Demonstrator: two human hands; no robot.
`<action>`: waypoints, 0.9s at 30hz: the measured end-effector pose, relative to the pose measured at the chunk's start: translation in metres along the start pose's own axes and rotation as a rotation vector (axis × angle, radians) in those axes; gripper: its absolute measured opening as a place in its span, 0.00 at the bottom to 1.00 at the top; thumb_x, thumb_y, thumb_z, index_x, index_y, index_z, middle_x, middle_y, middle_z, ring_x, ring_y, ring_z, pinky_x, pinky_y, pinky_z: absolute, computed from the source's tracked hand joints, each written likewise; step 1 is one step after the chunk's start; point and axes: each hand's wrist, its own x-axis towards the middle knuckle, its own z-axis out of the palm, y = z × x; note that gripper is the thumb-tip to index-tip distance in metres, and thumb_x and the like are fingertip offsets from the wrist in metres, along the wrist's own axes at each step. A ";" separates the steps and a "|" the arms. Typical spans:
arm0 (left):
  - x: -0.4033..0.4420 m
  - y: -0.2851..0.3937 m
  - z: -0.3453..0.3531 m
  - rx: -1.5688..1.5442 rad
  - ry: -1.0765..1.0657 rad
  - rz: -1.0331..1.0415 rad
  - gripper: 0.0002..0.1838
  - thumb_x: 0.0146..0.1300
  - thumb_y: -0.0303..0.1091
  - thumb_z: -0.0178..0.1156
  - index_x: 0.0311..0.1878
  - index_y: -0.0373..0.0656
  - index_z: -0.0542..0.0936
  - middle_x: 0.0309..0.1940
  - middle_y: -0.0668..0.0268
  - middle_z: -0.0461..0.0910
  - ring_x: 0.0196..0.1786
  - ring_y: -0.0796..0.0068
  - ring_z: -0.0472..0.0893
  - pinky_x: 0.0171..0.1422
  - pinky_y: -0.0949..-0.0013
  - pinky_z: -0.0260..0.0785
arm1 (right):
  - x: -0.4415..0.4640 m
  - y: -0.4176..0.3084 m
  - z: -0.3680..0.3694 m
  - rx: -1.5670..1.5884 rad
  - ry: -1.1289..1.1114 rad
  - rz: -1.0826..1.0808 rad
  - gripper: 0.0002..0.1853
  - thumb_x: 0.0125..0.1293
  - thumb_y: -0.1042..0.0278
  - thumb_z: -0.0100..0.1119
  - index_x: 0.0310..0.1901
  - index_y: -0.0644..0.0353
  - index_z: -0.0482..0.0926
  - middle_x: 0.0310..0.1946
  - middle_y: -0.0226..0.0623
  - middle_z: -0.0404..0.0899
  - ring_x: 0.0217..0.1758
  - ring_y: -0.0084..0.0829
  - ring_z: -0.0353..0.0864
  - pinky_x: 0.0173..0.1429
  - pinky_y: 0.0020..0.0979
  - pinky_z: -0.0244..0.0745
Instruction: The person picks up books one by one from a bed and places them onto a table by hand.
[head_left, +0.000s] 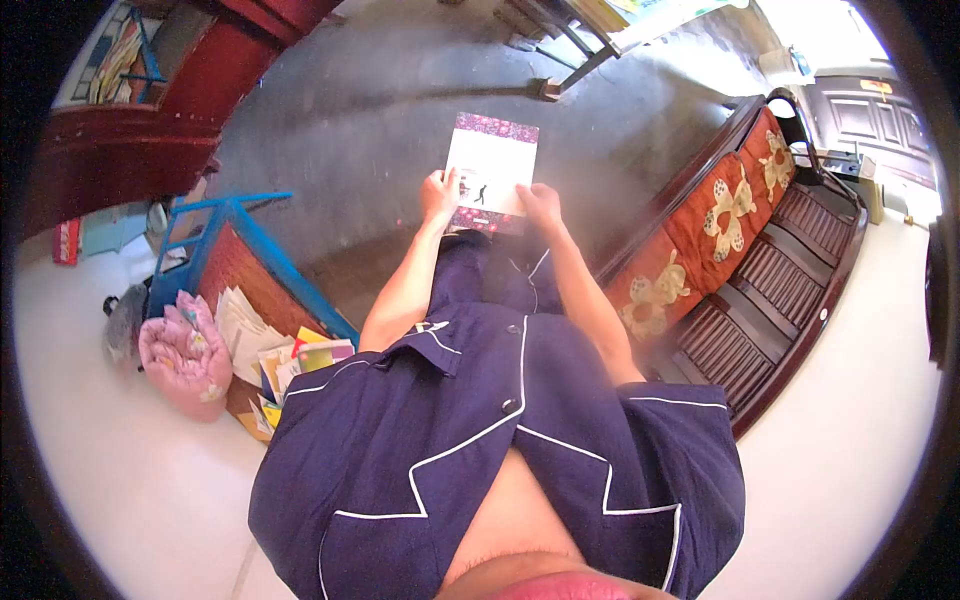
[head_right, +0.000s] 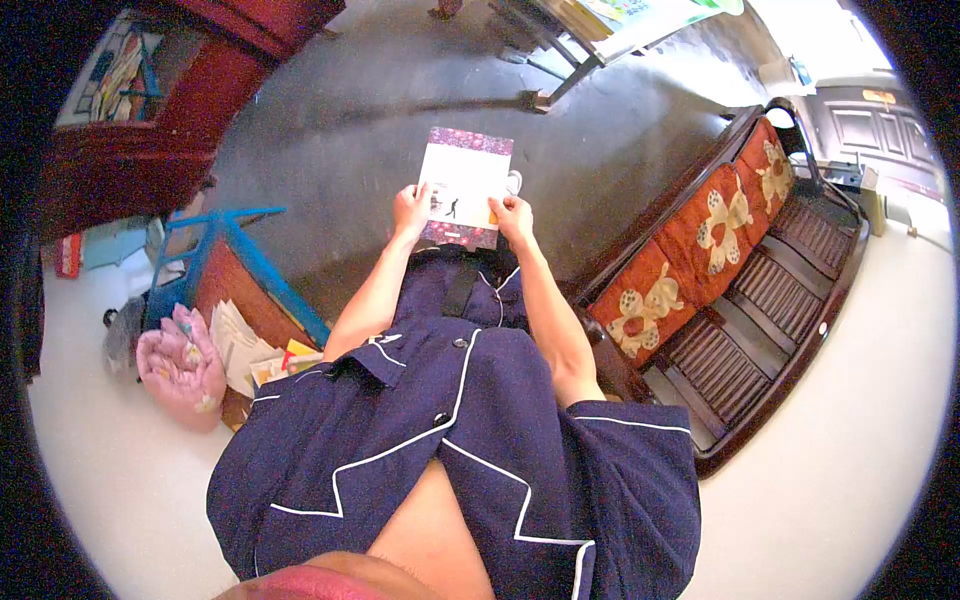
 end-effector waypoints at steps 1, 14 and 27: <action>0.013 0.002 0.006 0.006 -0.005 0.010 0.22 0.60 0.48 0.54 0.28 0.34 0.79 0.25 0.49 0.79 0.32 0.51 0.80 0.36 0.56 0.68 | 0.009 -0.005 -0.003 0.024 -0.008 -0.010 0.21 0.57 0.55 0.58 0.35 0.72 0.78 0.30 0.42 0.80 0.34 0.30 0.77 0.39 0.33 0.71; 0.165 0.139 0.096 -0.126 -0.125 -0.034 0.23 0.58 0.48 0.54 0.31 0.32 0.79 0.24 0.55 0.80 0.29 0.67 0.80 0.35 0.63 0.68 | 0.182 -0.073 -0.090 0.198 0.104 -0.073 0.16 0.55 0.60 0.65 0.31 0.68 0.78 0.25 0.34 0.79 0.27 0.21 0.74 0.33 0.25 0.70; 0.253 0.222 0.168 -0.025 -0.123 0.024 0.22 0.57 0.47 0.55 0.30 0.32 0.80 0.24 0.55 0.80 0.30 0.68 0.80 0.37 0.64 0.69 | 0.285 -0.099 -0.152 0.237 0.174 -0.056 0.15 0.55 0.61 0.65 0.31 0.67 0.78 0.24 0.34 0.79 0.27 0.20 0.74 0.34 0.24 0.70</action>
